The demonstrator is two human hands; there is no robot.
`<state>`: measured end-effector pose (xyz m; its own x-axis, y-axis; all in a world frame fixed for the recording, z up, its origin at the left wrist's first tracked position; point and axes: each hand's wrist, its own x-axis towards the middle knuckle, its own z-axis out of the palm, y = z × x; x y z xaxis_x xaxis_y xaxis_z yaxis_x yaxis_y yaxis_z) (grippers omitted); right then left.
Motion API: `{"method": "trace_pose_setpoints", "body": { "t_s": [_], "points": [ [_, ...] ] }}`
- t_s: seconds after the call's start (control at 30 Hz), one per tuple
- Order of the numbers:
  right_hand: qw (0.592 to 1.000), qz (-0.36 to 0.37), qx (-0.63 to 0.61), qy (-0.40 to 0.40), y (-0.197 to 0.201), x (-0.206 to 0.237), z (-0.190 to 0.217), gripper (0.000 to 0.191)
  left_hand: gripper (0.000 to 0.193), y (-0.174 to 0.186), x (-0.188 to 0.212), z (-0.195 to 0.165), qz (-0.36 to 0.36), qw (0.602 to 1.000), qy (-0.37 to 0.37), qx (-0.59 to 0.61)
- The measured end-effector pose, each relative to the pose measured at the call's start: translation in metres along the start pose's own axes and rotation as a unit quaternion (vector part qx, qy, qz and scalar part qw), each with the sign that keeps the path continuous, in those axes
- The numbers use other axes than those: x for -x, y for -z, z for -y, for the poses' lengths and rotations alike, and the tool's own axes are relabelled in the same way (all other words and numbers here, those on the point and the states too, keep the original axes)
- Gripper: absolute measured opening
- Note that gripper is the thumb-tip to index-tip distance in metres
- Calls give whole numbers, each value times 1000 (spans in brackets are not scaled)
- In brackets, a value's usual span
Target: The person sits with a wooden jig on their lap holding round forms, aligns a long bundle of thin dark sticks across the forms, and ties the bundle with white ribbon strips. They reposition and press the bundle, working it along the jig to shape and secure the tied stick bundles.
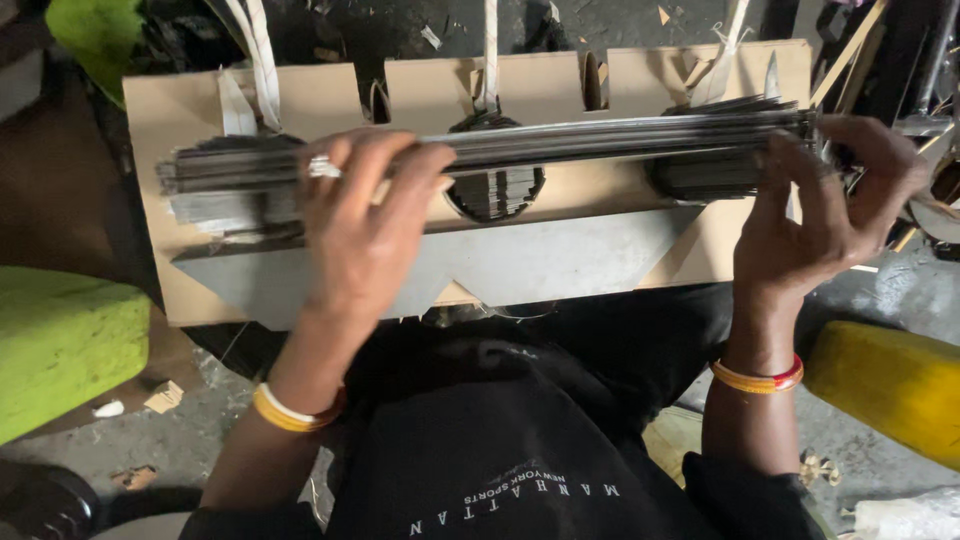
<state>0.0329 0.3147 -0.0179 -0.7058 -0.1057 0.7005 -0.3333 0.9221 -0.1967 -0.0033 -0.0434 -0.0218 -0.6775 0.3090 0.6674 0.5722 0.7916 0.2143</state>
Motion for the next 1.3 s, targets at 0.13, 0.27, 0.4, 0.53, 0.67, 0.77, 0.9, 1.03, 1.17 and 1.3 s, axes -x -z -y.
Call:
{"method": "trace_pose_setpoints", "body": {
  "t_s": [0.13, 0.27, 0.4, 0.53, 0.67, 0.77, 0.9, 1.03, 1.17, 1.3],
  "points": [
    [999, -8, -30, 7, -9, 0, 4, 18, 20, 27, 12, 23, -14, 997, 41, 56],
    [998, 16, -56, -33, -10, 1, 4, 20, 14, 33, 22, 34, -13, 992, 56, 116],
    [997, 1, -72, -32, -11, -1, 3, 21, 15, 29, 25, 41, -16, 989, 47, 143],
    [995, 8, -96, -17, -17, -4, 7, 22, 17, 30, 27, 43, -15, 991, 49, 123],
    [993, 1, -115, -42, -22, -5, 12, 20, 17, 31, 31, 44, -17, 992, 56, 114],
    [991, 0, -128, -43, -24, -8, 13, 20, 15, 30, 33, 45, -16, 994, 49, 96],
    [988, 12, -141, -63, -23, -8, 14, 18, 12, 30, 37, 48, -12, 998, 30, 57],
    [990, 18, -129, -56, -24, -9, 15, 20, 13, 30, 40, 51, -2, 999, 32, 40],
    [984, -7, -163, -67, -30, -11, 14, 21, 12, 28, 44, 55, 10, 1000, 14, 1],
    [982, -14, -175, -72, -33, -8, 11, 23, 7, 25, 50, 59, 13, 999, -9, -30]
  ]
}}
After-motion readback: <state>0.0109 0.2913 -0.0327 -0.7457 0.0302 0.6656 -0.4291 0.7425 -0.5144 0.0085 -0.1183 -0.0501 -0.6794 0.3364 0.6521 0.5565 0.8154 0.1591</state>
